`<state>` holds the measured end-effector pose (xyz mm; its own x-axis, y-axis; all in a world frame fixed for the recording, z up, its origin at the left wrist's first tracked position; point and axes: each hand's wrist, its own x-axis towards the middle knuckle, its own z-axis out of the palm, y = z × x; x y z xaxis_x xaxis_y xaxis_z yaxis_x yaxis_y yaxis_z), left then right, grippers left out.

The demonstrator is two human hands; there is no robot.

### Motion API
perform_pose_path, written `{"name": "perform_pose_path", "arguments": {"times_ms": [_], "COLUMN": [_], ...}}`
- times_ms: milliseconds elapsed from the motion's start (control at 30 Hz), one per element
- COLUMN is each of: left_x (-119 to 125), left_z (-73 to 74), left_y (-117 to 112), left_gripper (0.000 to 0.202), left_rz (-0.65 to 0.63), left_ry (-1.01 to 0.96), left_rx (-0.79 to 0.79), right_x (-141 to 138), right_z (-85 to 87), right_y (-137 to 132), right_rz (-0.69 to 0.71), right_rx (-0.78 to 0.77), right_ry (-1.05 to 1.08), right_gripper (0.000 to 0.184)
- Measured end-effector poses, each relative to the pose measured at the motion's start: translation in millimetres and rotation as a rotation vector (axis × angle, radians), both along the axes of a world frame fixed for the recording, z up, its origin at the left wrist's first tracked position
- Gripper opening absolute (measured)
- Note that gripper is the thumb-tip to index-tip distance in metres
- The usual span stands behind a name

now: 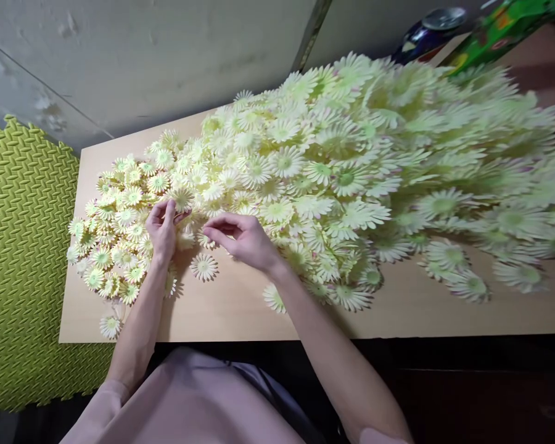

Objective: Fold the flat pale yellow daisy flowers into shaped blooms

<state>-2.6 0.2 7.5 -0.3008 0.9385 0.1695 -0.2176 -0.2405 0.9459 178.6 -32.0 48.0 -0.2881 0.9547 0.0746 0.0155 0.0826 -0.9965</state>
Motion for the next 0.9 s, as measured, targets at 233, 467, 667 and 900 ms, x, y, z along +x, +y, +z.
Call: {"name": "perform_pose_path", "arguments": {"times_ms": [233, 467, 667, 900], "left_x": [-1, 1, -2, 1], "left_z": [8.5, 10.4, 8.7, 6.4], "left_y": [-9, -8, -7, -5], "left_gripper": [0.027, 0.022, 0.025, 0.023], "left_rz": [-0.249, -0.300, -0.352, -0.330], "left_ry": [0.163, 0.215, 0.157, 0.071], "left_rx": [0.016, -0.012, -0.074, -0.196], "right_x": [-25, -17, -14, -7], "right_z": [-35.8, -51.4, -46.4, -44.5], "right_y": [39, 39, 40, 46], "right_rz": [-0.038, -0.073, -0.011, 0.157], "right_rx": [0.050, 0.012, -0.093, -0.216], "right_ry": [0.287, 0.277, 0.357, 0.403], "right_gripper": [0.040, 0.027, 0.023, 0.027]}}
